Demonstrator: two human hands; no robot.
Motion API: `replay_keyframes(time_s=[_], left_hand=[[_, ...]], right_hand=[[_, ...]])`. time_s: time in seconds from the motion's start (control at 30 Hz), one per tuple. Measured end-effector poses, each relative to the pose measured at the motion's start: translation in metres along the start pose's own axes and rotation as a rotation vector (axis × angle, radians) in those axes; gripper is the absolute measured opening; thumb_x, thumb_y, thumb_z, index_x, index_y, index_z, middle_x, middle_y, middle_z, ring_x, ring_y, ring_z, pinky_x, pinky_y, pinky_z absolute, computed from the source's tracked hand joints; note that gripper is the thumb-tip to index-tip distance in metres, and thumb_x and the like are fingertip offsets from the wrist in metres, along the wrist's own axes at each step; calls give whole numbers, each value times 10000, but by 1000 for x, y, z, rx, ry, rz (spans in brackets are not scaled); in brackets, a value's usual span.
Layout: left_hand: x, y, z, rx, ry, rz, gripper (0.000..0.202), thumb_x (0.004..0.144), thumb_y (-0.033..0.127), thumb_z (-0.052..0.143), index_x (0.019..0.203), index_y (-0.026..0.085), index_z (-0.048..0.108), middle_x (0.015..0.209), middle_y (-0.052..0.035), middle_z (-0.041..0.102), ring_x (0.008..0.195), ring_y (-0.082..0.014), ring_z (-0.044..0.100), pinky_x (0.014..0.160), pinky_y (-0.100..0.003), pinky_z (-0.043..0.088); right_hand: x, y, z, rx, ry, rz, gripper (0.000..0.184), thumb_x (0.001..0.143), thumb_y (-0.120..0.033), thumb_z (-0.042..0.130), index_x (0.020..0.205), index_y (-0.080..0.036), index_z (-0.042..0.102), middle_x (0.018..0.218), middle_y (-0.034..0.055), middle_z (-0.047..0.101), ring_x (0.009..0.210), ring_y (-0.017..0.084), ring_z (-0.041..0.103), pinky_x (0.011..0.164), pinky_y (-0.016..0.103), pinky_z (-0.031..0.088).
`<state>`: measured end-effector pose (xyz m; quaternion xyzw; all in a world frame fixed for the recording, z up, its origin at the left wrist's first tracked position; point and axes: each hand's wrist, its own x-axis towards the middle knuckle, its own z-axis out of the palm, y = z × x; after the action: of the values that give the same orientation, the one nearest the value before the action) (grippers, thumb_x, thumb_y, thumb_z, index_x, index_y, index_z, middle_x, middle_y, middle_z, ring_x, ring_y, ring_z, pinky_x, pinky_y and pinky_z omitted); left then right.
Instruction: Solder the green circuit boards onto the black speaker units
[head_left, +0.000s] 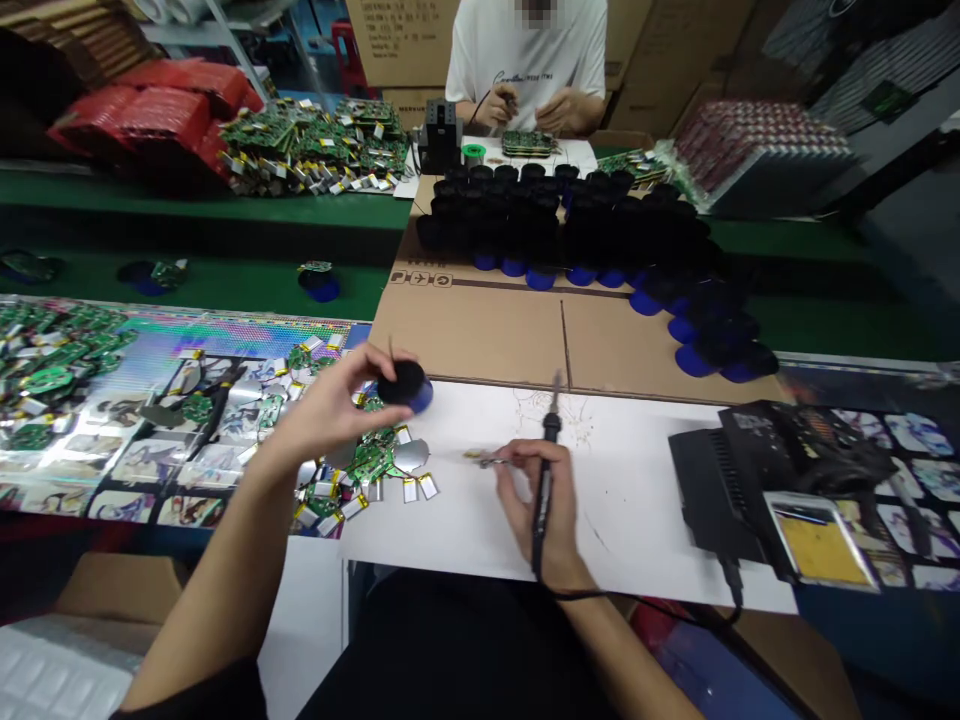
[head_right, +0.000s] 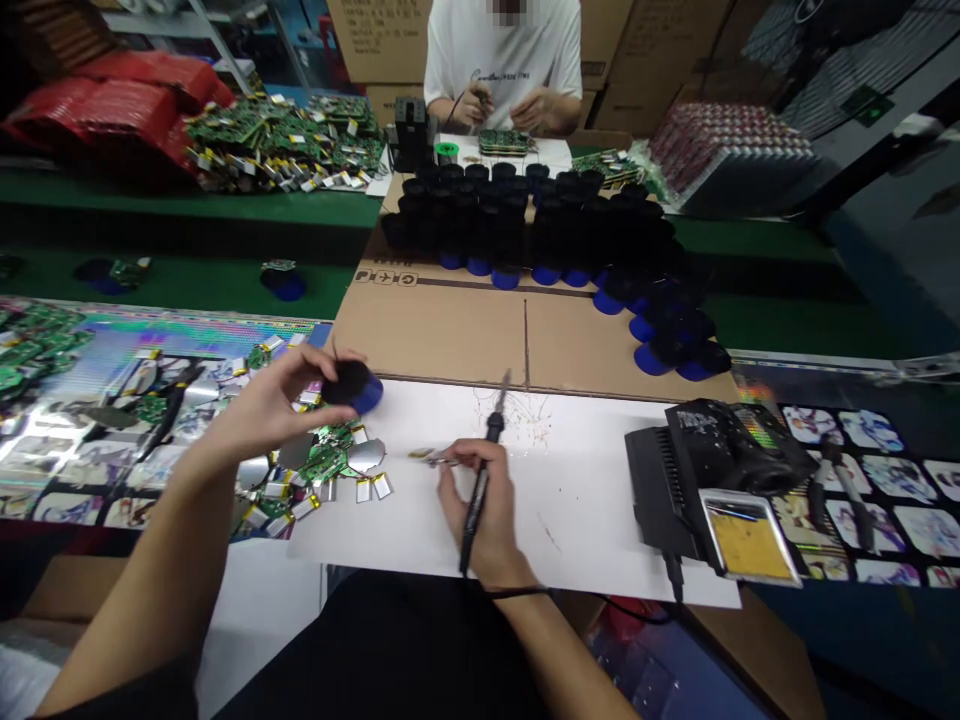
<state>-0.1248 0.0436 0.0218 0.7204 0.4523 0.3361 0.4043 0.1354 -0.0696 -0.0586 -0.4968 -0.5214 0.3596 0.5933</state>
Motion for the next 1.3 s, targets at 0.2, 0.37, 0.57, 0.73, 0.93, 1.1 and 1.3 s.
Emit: replay_keyframes(time_s=[0.2,0.37,0.57,0.73,0.93,1.1,1.3], left_hand=[[-31,7,104,24,-305,112,228,933,225,729,1073,257,552,1398,-118,674,1289,-264,677,1054,-482,603],[-26,12,140,-1,-254,158,469,925,289,783,1317,286,526,1487,-137,597,1410,-294,594,1149,-511,548],[-15,37,145,35,132,161,88,1021,316,668,1062,265,610,845,-6,654,806,-188,656,749,-367,572],[-13,47,160,-272,-22,-76,237,953,375,763,1123,271,634,980,-26,778,869,-193,756,751,-352,623],[0,44,161,-512,-28,-169,209,924,304,772,1099,217,697,919,-32,765,866,-171,759,787,-298,615],[3,49,158,-344,-43,-102,239,968,239,649,1181,220,757,976,-35,736,843,-138,712,756,-263,553],[2,47,155,-298,-47,-121,214,850,147,644,1040,193,733,896,-7,720,747,-121,662,702,-245,522]], right_hand=[[36,-20,-58,-55,138,-108,295,931,-153,744,1147,-267,578,1009,11,708,956,160,763,918,366,662],[34,-28,-70,-76,135,-157,306,927,-117,735,1137,-269,571,999,12,712,939,164,772,920,389,676],[29,-33,-59,-57,233,-98,362,860,-140,806,1096,-283,571,1049,9,651,977,147,721,769,269,667],[28,-33,-51,-56,303,-40,382,834,-177,817,1087,-291,555,1010,-13,599,865,118,662,765,263,646],[14,-24,-56,-72,232,-41,412,859,-148,802,1142,-289,537,1080,18,629,956,147,709,787,285,653],[12,-17,-66,-274,85,-298,545,836,-85,823,1258,-286,542,1320,92,671,1282,254,681,1083,496,597],[15,-17,-62,-316,-51,-250,484,887,-123,801,1270,-283,553,1318,112,715,1181,251,740,891,401,658]])
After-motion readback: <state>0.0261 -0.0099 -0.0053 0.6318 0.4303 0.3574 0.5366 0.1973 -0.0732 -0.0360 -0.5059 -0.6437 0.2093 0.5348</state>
